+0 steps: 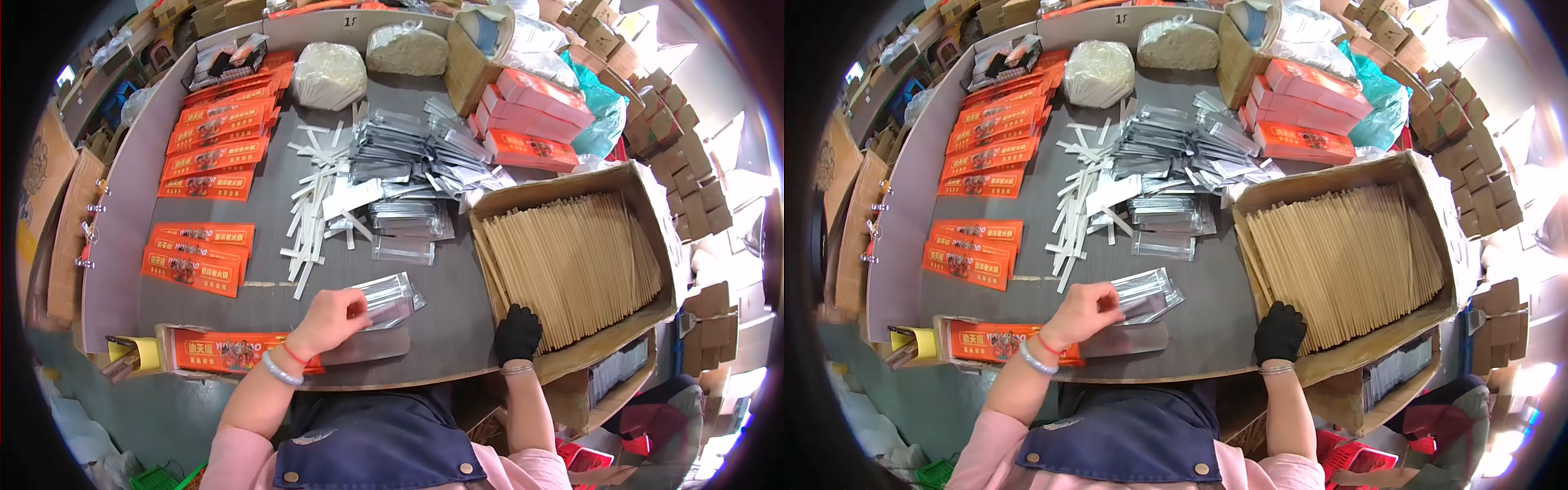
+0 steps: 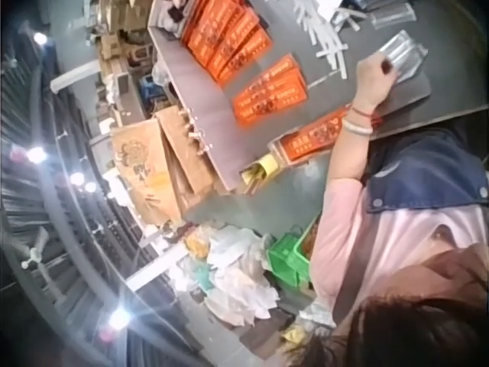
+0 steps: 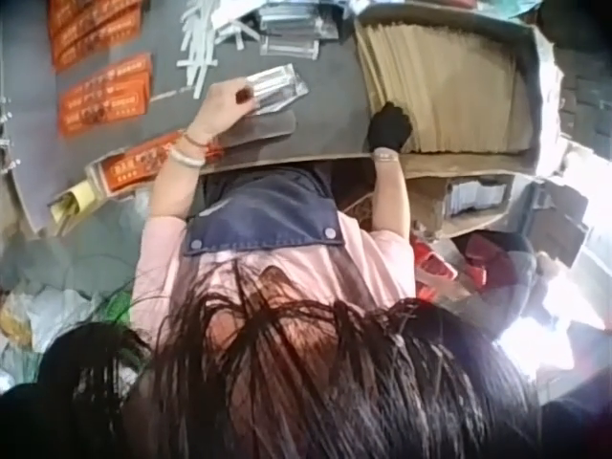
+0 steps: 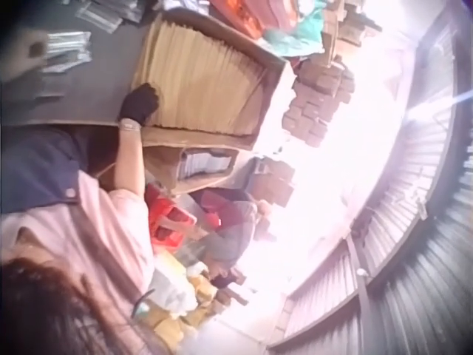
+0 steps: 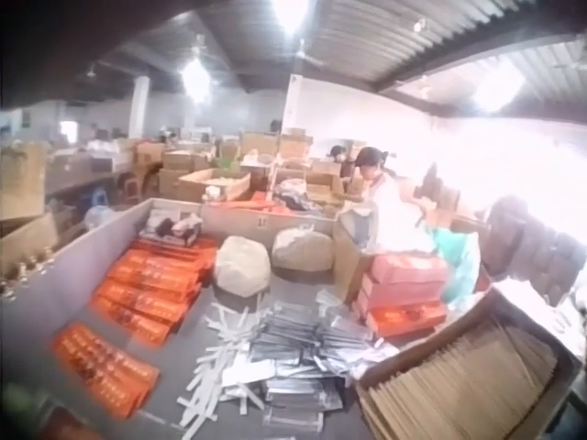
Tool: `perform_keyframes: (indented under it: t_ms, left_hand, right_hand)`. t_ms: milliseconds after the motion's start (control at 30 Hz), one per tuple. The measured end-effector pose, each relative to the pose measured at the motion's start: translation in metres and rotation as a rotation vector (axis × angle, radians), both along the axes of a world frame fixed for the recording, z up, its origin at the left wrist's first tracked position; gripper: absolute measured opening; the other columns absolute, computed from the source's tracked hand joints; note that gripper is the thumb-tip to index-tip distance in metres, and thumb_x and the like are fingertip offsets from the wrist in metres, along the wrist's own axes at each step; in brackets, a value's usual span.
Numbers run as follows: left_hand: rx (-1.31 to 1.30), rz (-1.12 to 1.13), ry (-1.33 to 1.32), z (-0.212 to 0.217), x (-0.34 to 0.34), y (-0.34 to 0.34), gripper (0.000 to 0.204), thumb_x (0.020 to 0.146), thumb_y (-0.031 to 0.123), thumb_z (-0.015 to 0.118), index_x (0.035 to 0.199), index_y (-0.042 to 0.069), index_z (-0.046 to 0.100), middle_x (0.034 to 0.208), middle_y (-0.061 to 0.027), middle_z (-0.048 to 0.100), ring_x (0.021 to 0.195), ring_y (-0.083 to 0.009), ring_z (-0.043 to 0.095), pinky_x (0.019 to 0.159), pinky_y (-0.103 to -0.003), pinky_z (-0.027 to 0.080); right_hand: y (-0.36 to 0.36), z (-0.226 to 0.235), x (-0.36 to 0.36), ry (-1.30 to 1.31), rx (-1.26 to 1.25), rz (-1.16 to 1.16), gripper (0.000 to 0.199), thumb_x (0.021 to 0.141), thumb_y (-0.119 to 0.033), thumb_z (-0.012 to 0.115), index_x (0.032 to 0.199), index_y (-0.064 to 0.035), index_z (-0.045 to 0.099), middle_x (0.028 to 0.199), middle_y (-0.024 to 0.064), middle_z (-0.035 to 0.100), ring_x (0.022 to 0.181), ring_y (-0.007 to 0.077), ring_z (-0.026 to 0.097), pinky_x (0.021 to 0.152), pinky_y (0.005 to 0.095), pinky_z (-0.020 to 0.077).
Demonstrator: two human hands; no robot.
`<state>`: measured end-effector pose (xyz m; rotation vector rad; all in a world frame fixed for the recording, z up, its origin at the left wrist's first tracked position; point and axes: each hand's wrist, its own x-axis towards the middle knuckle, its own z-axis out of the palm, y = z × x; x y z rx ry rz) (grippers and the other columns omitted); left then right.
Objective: Packaging wooden sticks into clear plastic bags at a production station.
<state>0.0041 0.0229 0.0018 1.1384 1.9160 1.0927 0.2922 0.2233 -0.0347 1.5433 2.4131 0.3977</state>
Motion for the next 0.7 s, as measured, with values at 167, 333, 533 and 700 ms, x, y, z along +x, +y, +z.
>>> perform_keyframes:
  t_ms: [167,333,533,700]
  left_hand:
    - [-0.075,-0.198,0.518,-0.009,0.015,-0.05,0.029,0.065,0.021,0.08,0.089,0.013,0.067,0.09,-0.0049,0.063,0.09,-0.0265,0.058,0.079,-0.04,0.042]
    - [-0.107,-0.002,0.554,-0.005,0.01,-0.096,0.058,0.057,0.023,0.086,0.11,0.01,0.065,0.11,-0.0077,0.059,0.109,-0.031,0.051,0.094,-0.043,0.04]
    - [-0.104,-0.09,0.571,-0.019,0.027,-0.092,0.071,0.055,0.024,0.087,0.118,0.007,0.061,0.119,-0.0088,0.056,0.114,-0.0321,0.048,0.098,-0.044,0.038]
    - [-0.136,-0.073,0.616,-0.018,0.027,-0.085,0.074,0.055,0.021,0.087,0.121,0.007,0.058,0.115,-0.0087,0.056,0.112,-0.0315,0.049,0.097,-0.044,0.039]
  right_hand:
    - [-0.01,-0.006,0.008,0.54,0.02,0.083,0.013,0.085,-0.015,0.057,0.093,-0.0054,0.06,0.089,0.0145,0.061,0.08,0.0348,0.061,0.071,0.0432,0.0485]
    - [-0.04,0.027,-0.018,0.651,-0.311,0.597,0.013,0.085,-0.011,0.06,0.095,-0.0065,0.068,0.078,0.0158,0.06,0.077,0.035,0.06,0.065,0.0439,0.0459]
    - [-0.084,-0.009,-0.081,0.713,-0.606,0.896,0.022,0.079,-0.02,0.069,0.101,-0.0157,0.068,0.078,0.0109,0.063,0.072,0.0318,0.06,0.063,0.0437,0.0472]
    - [-0.073,-0.015,-0.065,0.806,-0.558,0.561,0.022,0.078,-0.011,0.069,0.099,-0.0057,0.066,0.087,0.0144,0.065,0.083,0.0338,0.062,0.072,0.0407,0.05]
